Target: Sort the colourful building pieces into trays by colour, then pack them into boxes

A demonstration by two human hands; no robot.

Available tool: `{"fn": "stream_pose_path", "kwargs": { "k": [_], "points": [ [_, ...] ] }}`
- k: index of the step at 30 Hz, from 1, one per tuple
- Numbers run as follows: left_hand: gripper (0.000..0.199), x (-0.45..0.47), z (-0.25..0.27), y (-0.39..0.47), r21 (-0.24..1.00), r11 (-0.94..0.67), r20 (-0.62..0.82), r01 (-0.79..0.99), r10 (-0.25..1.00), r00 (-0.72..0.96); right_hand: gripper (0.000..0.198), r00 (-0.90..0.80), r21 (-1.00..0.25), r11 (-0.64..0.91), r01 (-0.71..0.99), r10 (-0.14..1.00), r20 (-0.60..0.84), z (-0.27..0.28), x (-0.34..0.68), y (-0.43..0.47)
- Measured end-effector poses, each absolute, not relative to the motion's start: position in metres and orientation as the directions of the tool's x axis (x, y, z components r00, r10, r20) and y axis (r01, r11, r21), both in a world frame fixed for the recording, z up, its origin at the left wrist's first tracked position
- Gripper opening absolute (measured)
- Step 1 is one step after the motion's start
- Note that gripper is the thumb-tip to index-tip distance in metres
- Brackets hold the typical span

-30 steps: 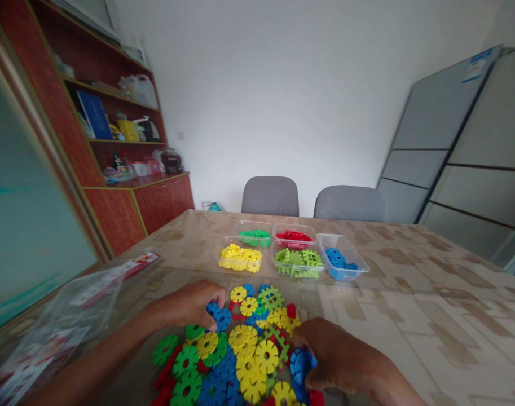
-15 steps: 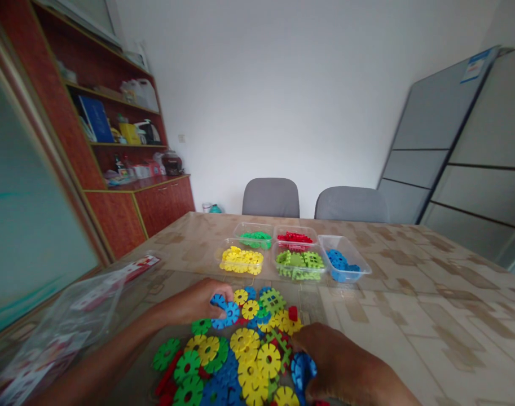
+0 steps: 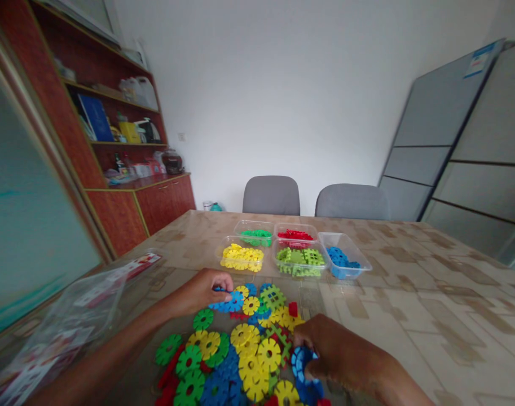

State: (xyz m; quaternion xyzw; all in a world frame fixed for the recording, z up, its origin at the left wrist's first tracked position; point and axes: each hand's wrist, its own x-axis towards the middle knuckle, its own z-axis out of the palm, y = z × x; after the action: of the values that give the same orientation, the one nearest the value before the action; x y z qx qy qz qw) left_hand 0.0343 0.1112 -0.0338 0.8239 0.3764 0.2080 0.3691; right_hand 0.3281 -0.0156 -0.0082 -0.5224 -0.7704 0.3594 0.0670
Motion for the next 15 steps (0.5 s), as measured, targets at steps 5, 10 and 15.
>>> {"fn": "stream_pose_path", "kwargs": {
  "k": [5,10,15],
  "points": [
    [0.015,0.039,-0.028,0.111,0.787,-0.435,0.122,0.436,0.804,0.582,0.017,-0.484,-0.666,0.236,0.708,0.849,-0.213,-0.001,0.341,-0.011],
    [0.021,0.045,-0.027,0.109,0.825,-0.409,0.109,0.389,0.791,0.602,0.027,-0.493,-0.659,0.162,0.735,0.794,-0.356,0.003,0.339,-0.014],
    [0.019,0.048,-0.032,0.104,0.838,-0.394,0.071,0.377,0.765,0.640,0.038,-0.404,-0.564,0.159,0.810,0.849,-0.341,0.000,0.325,-0.021]
  ]
}}
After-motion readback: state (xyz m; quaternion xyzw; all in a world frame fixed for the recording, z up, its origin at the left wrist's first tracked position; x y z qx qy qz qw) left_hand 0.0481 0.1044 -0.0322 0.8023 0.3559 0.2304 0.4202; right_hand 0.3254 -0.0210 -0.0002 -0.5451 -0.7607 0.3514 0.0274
